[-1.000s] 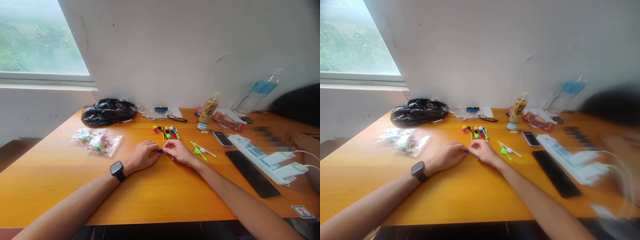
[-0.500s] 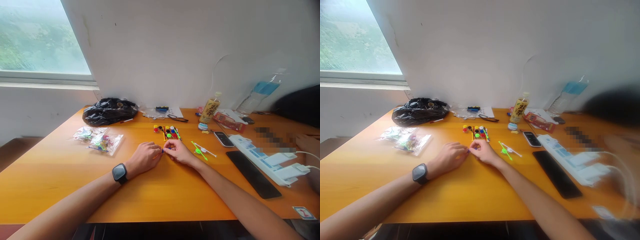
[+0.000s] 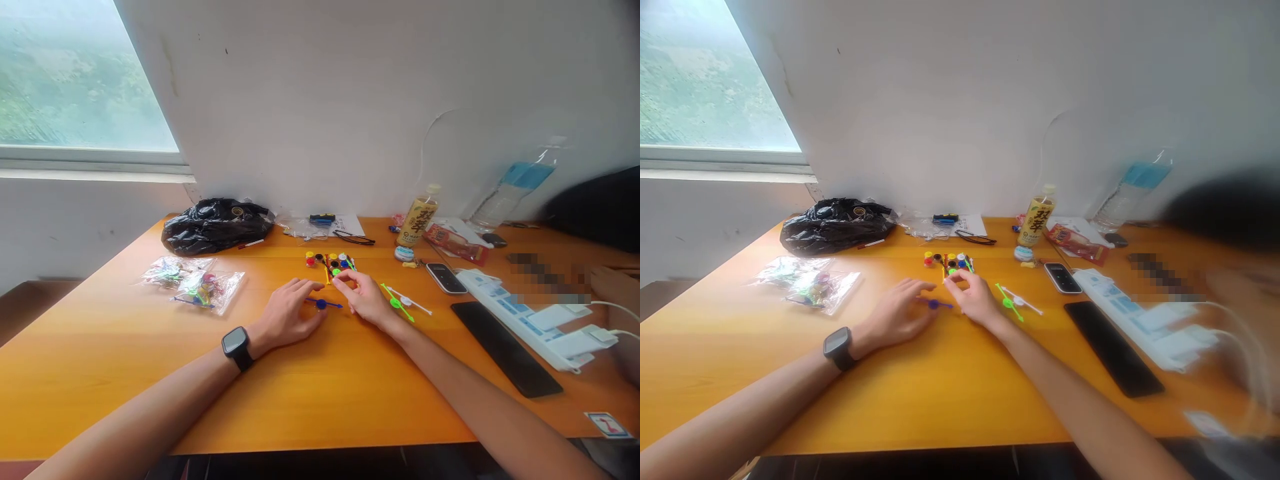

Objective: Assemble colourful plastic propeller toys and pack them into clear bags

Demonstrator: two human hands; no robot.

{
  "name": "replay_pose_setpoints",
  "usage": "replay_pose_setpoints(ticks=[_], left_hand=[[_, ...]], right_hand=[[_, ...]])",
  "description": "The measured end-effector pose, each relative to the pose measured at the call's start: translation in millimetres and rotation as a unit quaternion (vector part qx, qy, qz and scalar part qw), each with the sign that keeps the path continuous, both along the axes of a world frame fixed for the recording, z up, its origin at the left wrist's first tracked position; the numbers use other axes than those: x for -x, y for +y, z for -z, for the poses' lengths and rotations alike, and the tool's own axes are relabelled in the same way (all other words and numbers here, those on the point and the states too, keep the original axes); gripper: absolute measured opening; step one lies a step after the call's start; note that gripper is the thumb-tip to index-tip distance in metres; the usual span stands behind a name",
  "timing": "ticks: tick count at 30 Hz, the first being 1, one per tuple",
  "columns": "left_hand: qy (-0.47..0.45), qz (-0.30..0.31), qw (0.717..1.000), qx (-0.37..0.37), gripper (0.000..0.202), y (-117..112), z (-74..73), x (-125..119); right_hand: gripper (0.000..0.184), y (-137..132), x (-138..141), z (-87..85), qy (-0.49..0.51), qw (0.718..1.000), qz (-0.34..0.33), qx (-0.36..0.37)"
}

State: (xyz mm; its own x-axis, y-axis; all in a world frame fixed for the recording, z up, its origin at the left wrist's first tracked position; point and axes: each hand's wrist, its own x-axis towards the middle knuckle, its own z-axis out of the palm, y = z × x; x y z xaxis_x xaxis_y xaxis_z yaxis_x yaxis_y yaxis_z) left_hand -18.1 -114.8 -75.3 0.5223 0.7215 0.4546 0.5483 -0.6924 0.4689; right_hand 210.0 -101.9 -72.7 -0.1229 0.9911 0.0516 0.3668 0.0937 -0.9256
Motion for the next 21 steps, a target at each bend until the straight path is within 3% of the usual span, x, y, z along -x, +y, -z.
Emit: replay_pose_setpoints(ticks=[2,7,12,21], left_hand=[[-0.026,-0.017,1.0,0.005,0.037,-1,-4.6,2],[-0.08,-0.075,0.994,0.017,0.026,-1,-9.5,6],[-0.086,-0.078,0.993,0.034,0.023,0,-10.7,6],[-0.094,-0.081,0.991,0.056,0.025,2,-9.7,7]], right_hand=[[0.042,-2,-1,-6.0,-0.004,1.0,0.017,0.009],[0.053,-13,4,-22.3,0.058,0.995,-0.021,0.084],[0.051,-7,0,-19.6,0.092,0.995,0.039,0.027],[0.049,-6,-3,-16.6,0.071,0.997,0.033,-0.018]])
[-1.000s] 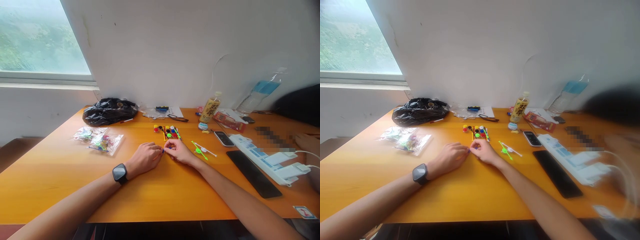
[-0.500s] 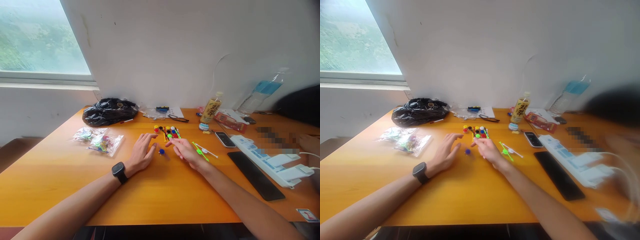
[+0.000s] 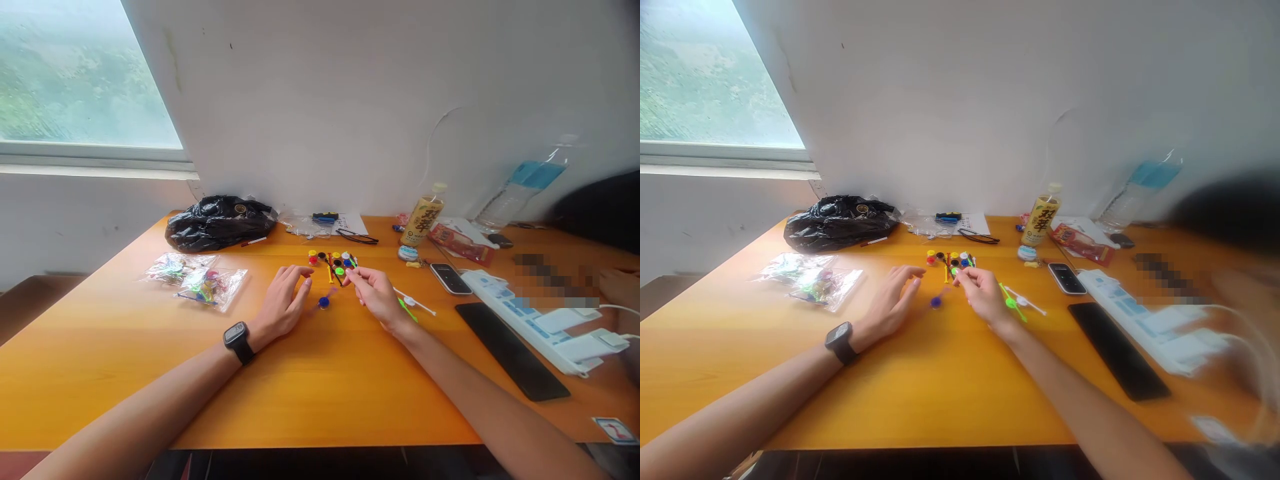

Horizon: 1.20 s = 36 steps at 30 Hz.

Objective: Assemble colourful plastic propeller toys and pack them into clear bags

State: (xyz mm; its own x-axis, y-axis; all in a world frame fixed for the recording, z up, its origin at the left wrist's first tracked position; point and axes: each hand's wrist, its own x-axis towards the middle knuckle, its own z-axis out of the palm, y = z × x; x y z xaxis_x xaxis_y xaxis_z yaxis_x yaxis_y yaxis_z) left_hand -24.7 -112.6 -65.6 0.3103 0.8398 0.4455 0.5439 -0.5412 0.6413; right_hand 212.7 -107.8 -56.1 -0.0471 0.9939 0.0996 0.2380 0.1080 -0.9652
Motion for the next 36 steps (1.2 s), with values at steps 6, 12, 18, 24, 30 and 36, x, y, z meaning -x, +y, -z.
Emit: replay_pose_setpoints(ticks=[6,12,18,24,30,36], left_hand=[[-0.009,-0.009,1.0,0.015,0.029,3,2.2,0],[-0.017,-0.016,0.999,0.026,0.03,5,3.1,1],[-0.023,-0.015,0.999,0.044,0.03,9,8.2,1],[0.003,-0.005,0.999,0.05,0.021,22,19.1,6],[0.187,0.007,0.982,-0.028,0.022,24,1.9,17],[0.196,0.054,0.978,-0.054,0.034,28,8.6,21]], right_hand=[[0.047,-3,2,3.4,-0.023,0.999,-0.019,-0.024],[0.046,-4,4,4.6,-0.035,0.998,-0.023,-0.037],[0.044,-6,6,4.1,-0.053,0.997,-0.028,-0.056],[0.039,-7,5,9.2,-0.101,0.988,-0.036,-0.109],[0.033,-2,-1,9.5,-0.17,0.969,-0.008,-0.182],[0.026,-4,-3,1.8,-0.251,0.927,-0.07,-0.269]])
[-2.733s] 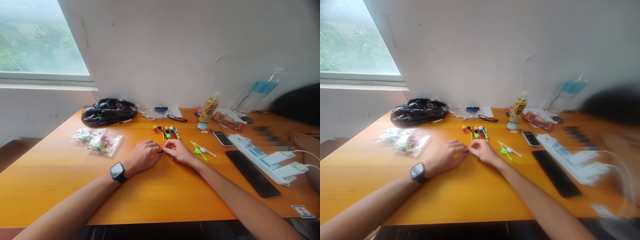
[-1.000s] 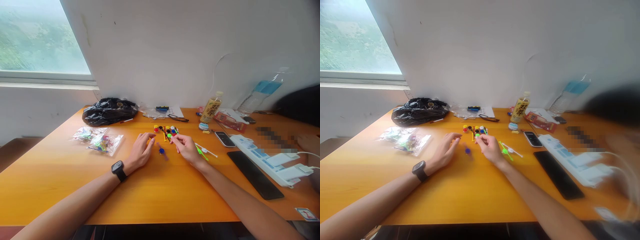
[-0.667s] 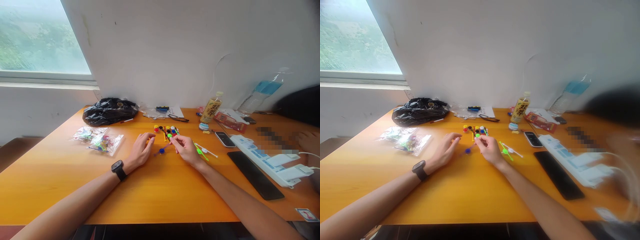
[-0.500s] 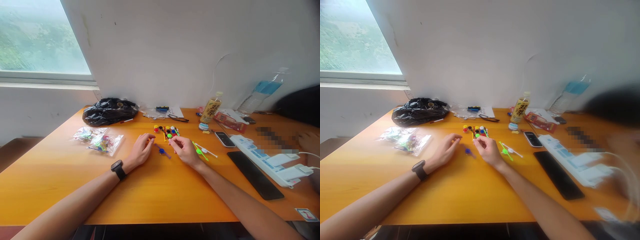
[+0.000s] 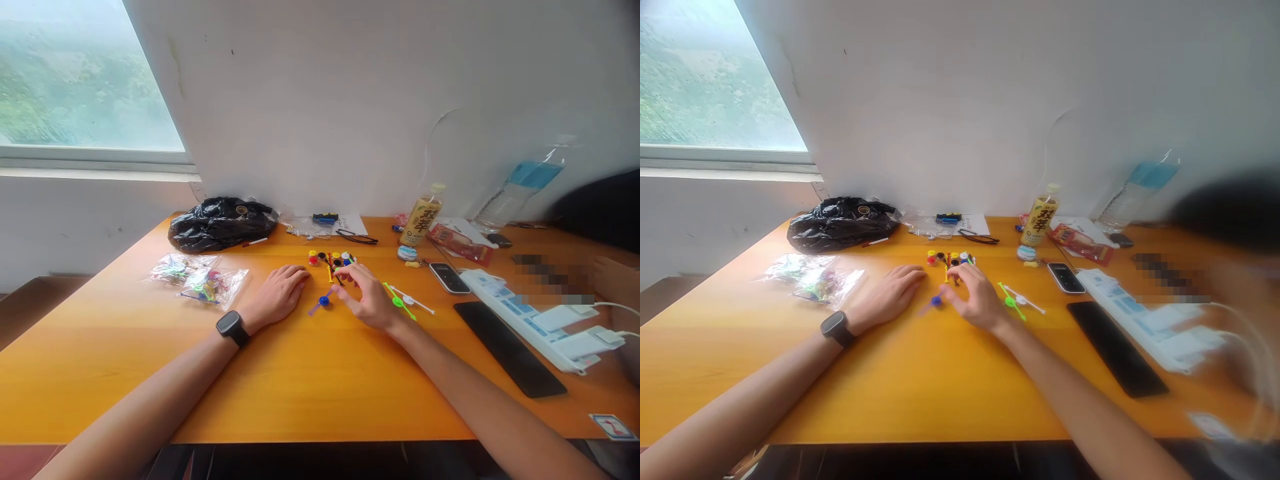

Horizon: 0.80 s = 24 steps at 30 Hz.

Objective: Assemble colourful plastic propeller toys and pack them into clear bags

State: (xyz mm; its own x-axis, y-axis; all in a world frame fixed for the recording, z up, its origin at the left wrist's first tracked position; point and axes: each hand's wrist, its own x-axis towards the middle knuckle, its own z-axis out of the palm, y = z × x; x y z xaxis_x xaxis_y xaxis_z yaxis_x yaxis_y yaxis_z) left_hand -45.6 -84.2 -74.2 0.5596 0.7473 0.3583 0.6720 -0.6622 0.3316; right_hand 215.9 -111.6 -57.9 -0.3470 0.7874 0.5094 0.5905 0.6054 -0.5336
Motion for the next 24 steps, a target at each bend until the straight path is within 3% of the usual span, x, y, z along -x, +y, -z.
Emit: replay_pose_setpoints(ticks=[6,11,16,24], left_hand=[[-0.038,0.028,0.995,0.09,0.054,0,-1.1,5],[-0.067,0.123,0.982,0.13,0.11,-3,-5.6,7],[-0.075,0.151,0.979,0.115,0.134,-4,-4.2,6],[-0.079,0.153,0.98,0.098,0.131,-6,-6.9,3]], right_hand=[[0.092,-2,-3,0.6,-0.093,0.991,-0.091,-0.01],[0.124,-5,-4,4.8,-0.113,0.988,-0.105,0.025],[0.134,-5,-3,9.9,-0.091,0.99,-0.097,0.056],[0.138,-1,-3,15.2,-0.067,0.989,-0.11,0.072]])
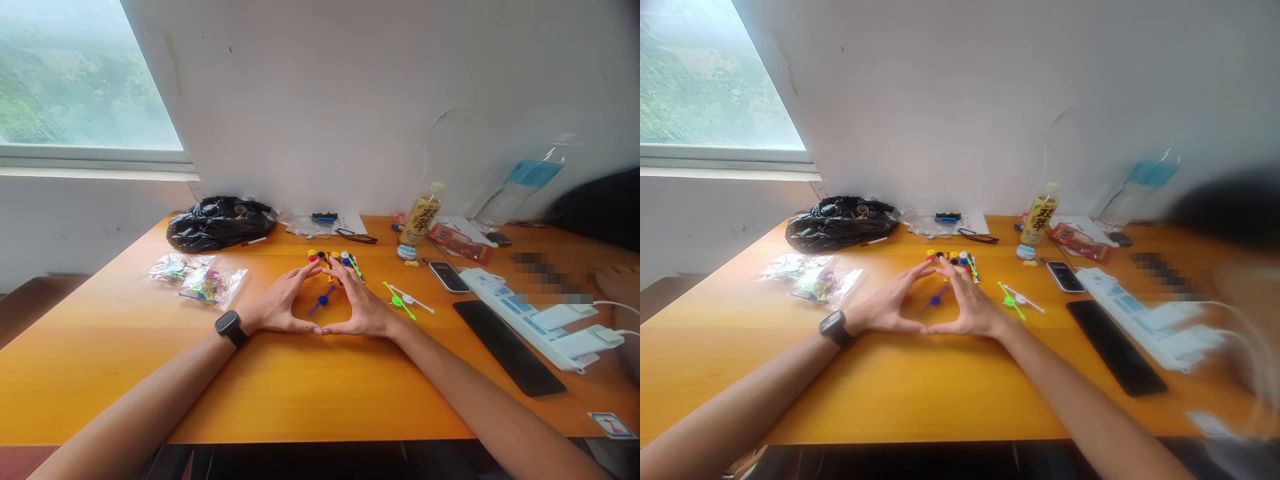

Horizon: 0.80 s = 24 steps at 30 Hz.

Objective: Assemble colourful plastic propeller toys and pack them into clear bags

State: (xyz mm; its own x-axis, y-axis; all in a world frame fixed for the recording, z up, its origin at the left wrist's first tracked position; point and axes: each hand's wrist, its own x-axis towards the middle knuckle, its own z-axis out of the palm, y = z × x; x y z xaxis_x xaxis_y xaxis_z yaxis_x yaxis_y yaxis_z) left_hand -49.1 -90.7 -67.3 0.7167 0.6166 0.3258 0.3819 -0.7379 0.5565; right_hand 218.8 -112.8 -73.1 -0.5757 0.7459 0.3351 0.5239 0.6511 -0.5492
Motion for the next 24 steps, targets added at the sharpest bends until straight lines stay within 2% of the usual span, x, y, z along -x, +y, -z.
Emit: replay_pose_setpoints(ticks=[7,19,24], left_hand=[[0.027,-0.016,0.999,0.006,0.132,1.7,2.5,-1.6],[0.053,-0.026,0.998,-0.003,0.132,5.2,5.7,-4.0],[0.055,-0.028,0.998,0.002,0.134,6.5,7.1,-4.6]], right_hand=[[0.14,3.6,-2.1,2.8,-0.001,1.0,0.0,0.027],[0.144,5.2,-3.9,3.0,-0.055,0.998,0.005,0.018],[0.146,5.9,-4.3,3.0,-0.063,0.997,0.009,0.038]])
